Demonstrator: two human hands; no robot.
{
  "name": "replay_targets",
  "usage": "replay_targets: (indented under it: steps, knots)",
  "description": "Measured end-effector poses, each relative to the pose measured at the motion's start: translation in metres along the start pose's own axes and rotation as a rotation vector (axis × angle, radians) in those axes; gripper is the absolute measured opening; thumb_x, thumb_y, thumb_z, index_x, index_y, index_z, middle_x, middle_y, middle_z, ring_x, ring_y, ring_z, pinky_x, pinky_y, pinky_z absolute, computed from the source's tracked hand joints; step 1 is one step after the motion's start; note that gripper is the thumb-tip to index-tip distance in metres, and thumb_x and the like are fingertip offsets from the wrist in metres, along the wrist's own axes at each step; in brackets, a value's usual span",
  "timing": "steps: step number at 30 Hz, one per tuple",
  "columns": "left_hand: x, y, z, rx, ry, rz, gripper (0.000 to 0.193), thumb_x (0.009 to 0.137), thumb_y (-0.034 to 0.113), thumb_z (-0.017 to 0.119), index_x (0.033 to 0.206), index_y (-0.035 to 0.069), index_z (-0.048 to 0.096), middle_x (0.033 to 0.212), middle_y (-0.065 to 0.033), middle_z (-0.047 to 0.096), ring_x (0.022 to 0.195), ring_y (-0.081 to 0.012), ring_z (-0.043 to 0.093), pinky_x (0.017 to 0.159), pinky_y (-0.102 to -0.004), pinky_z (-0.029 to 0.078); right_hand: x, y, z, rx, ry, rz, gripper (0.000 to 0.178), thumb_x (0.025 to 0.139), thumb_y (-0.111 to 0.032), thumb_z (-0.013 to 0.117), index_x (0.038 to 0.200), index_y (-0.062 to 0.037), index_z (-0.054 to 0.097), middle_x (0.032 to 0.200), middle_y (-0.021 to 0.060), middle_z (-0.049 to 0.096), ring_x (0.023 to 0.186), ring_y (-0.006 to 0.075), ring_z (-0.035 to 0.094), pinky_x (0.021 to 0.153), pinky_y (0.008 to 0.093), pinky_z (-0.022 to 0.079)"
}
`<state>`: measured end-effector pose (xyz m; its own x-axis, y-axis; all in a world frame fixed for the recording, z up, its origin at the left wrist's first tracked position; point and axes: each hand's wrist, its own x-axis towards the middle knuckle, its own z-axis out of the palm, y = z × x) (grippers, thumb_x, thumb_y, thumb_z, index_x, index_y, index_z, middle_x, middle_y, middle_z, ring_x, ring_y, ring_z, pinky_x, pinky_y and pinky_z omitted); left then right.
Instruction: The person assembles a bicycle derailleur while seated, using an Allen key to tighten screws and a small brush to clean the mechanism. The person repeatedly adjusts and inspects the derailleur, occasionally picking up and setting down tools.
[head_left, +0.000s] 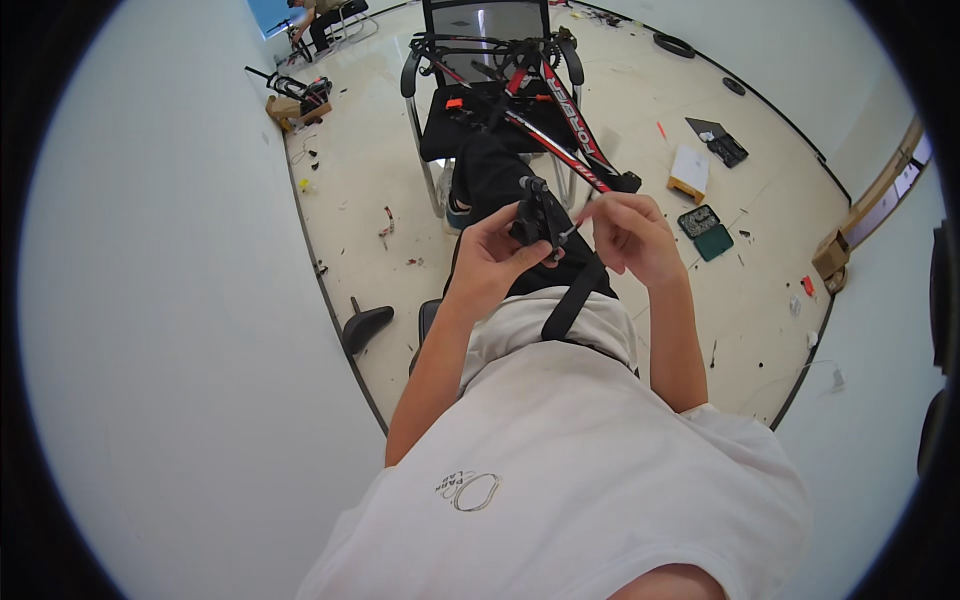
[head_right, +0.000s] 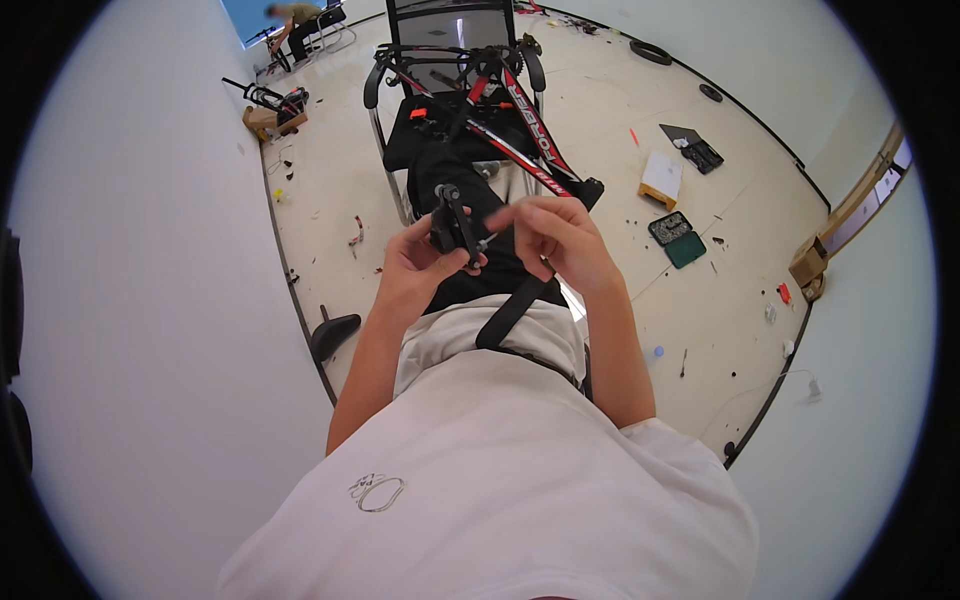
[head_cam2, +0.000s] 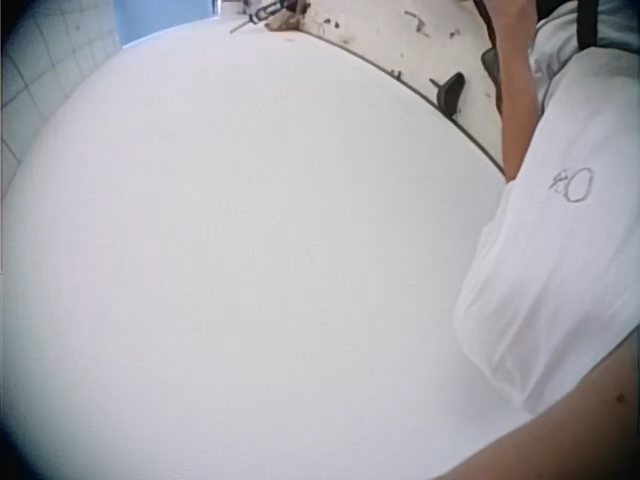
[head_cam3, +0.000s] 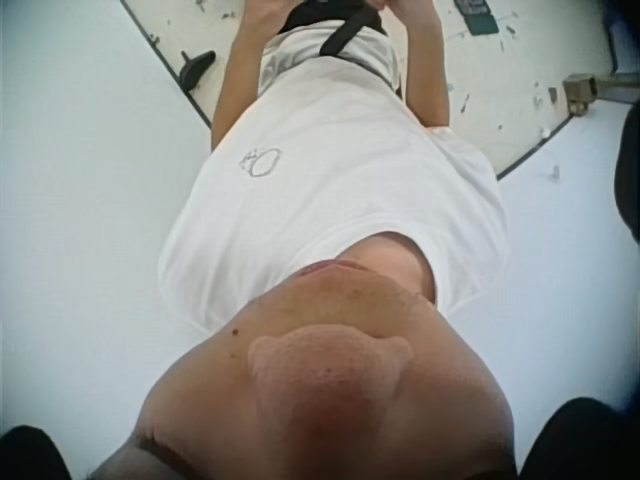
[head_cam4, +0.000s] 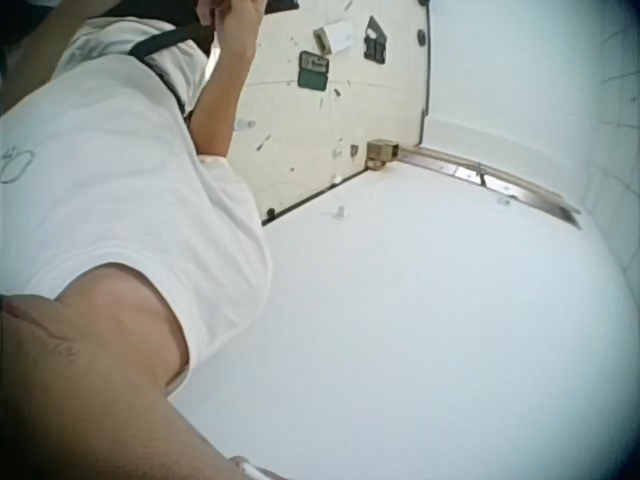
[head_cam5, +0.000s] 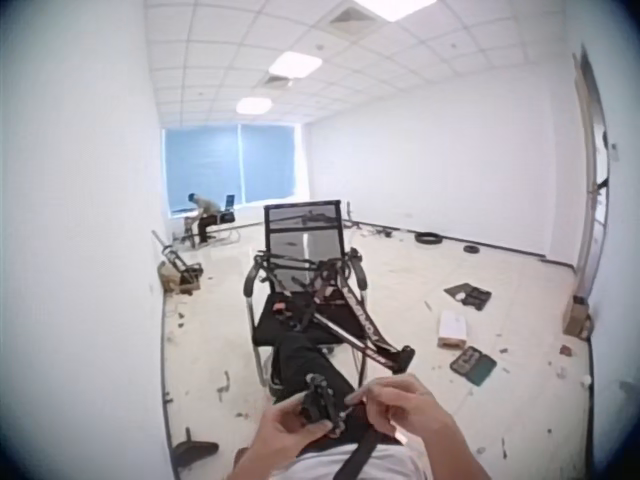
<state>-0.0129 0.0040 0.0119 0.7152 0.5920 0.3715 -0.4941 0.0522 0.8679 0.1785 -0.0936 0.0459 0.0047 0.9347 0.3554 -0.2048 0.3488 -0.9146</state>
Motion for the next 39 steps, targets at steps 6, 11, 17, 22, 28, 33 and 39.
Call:
replay_targets:
  steps: [6,11,17,22,28,33,39]
  knots:
    - [-0.003,0.0,0.002,-0.176,-0.03,-0.008,0.044,0.088,0.001,0.066,0.129,-0.001,0.051,0.097,-0.0101,0.066,0.085,-0.0234,0.068,0.072,-0.0319,0.055,0.004,0.003,0.009,-0.225,0.051,0.116,0.038,0.099,-0.023,0.042,0.11,0.0073,0.063,0.053,0.0012,0.049,0.042,0.0079,0.047,0.042,0.0204,0.036]
    - [0.001,0.002,-0.009,-0.349,0.057,0.114,0.047,0.088,0.0,0.064,0.132,0.0,0.048,0.098,-0.0095,0.066,0.092,-0.0222,0.067,0.074,-0.0309,0.056,0.003,0.013,0.007,-0.191,-0.31,0.369,0.055,0.102,-0.039,0.038,0.092,0.0053,0.07,0.055,0.0036,0.052,0.047,0.0116,0.049,0.046,0.0253,0.04]
    - [0.004,0.002,-0.018,-0.154,0.2,0.083,0.044,0.089,0.004,0.065,0.13,0.0,0.05,0.095,-0.0112,0.067,0.087,-0.023,0.068,0.072,-0.0305,0.055,-0.006,0.004,0.011,0.079,-0.312,0.113,0.049,0.101,-0.033,0.04,0.102,0.009,0.066,0.057,0.0042,0.052,0.046,0.0115,0.049,0.047,0.0246,0.039]
    - [0.0,0.003,-0.016,-0.17,-0.03,-0.061,0.046,0.087,0.004,0.068,0.129,0.0,0.051,0.095,-0.0114,0.067,0.085,-0.0231,0.069,0.069,-0.0308,0.055,-0.003,-0.003,0.0,-0.052,-0.061,0.041,0.038,0.097,-0.023,0.044,0.113,0.0059,0.063,0.058,0.0032,0.051,0.046,0.0104,0.047,0.046,0.0219,0.037]
    - [-0.002,0.001,-0.014,-0.291,-0.078,-0.044,0.047,0.087,0.004,0.067,0.13,0.001,0.05,0.095,-0.0113,0.067,0.085,-0.0243,0.069,0.068,-0.0301,0.055,0.007,0.008,0.008,-0.367,-0.048,0.207,0.033,0.097,-0.021,0.047,0.113,0.0013,0.064,0.059,0.0007,0.053,0.049,0.0081,0.048,0.046,0.021,0.036]
    - [0.003,0.004,-0.015,-0.281,0.154,0.045,0.045,0.088,0.001,0.065,0.131,0.001,0.049,0.097,-0.0121,0.067,0.086,-0.0232,0.069,0.071,-0.031,0.056,0.003,0.014,0.008,-0.158,-0.599,0.315,0.049,0.099,-0.033,0.042,0.105,0.01,0.064,0.06,0.0069,0.056,0.049,0.0128,0.053,0.048,0.0254,0.042]
    - [0.003,-0.003,-0.017,-0.055,0.123,0.034,0.041,0.083,-0.003,0.07,0.122,0.001,0.057,0.098,-0.0092,0.067,0.086,-0.0167,0.067,0.071,-0.03,0.058,-0.004,-0.001,0.004,-0.038,-0.369,0.047,0.05,0.099,-0.035,0.044,0.111,0.0117,0.059,0.059,0.0075,0.055,0.045,0.0134,0.052,0.044,0.025,0.041]
